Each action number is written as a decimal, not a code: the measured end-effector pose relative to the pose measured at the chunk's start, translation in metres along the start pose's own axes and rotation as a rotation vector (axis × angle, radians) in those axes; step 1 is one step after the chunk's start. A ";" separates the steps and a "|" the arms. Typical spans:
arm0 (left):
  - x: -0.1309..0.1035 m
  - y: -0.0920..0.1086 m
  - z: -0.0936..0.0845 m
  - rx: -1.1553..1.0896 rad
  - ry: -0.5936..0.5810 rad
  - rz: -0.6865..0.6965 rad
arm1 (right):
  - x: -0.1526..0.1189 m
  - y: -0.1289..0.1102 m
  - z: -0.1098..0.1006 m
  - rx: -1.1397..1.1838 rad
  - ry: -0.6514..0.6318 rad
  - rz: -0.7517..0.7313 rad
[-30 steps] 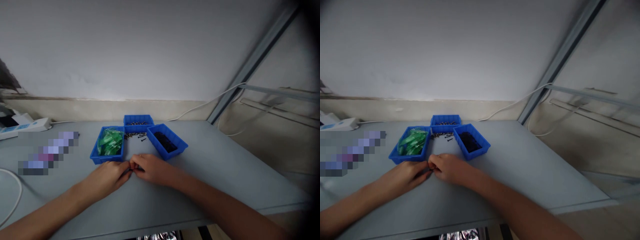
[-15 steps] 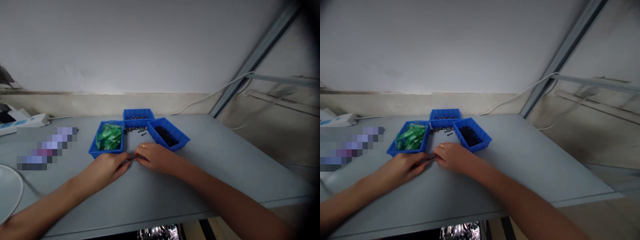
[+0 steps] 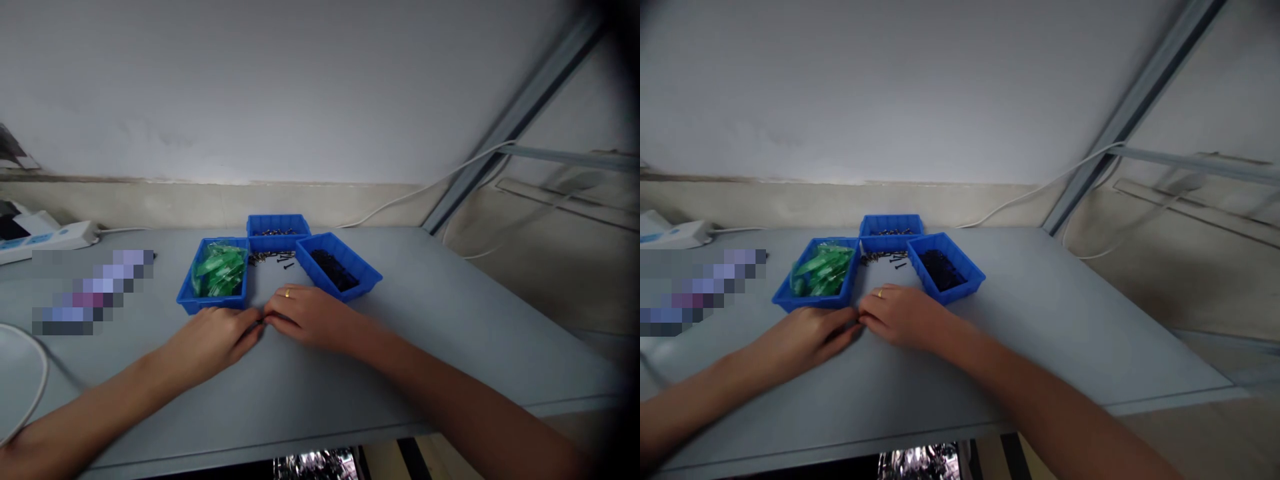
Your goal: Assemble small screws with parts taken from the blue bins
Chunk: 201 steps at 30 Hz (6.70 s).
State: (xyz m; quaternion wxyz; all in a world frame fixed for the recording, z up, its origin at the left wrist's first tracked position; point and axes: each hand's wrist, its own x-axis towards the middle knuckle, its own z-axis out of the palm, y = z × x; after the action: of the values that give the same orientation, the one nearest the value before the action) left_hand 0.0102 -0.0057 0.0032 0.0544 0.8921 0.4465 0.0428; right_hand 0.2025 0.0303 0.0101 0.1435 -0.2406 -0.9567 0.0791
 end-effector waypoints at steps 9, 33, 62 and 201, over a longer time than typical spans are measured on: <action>0.000 0.002 -0.004 -0.014 -0.024 -0.007 | -0.004 -0.006 0.000 -0.045 0.040 0.122; -0.001 0.002 -0.005 0.024 0.014 -0.012 | -0.006 0.003 0.004 -0.068 0.234 0.023; -0.002 0.002 -0.009 -0.175 0.102 0.087 | -0.003 0.002 0.011 -0.020 -0.065 0.038; -0.003 -0.003 -0.004 -0.328 0.104 0.170 | -0.003 0.002 0.000 0.144 -0.159 0.097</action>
State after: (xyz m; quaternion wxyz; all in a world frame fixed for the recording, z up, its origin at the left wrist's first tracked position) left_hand 0.0056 -0.0058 0.0067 0.1723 0.9024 0.3588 0.1653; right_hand 0.2062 0.0305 0.0092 0.0800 -0.2685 -0.9442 0.1732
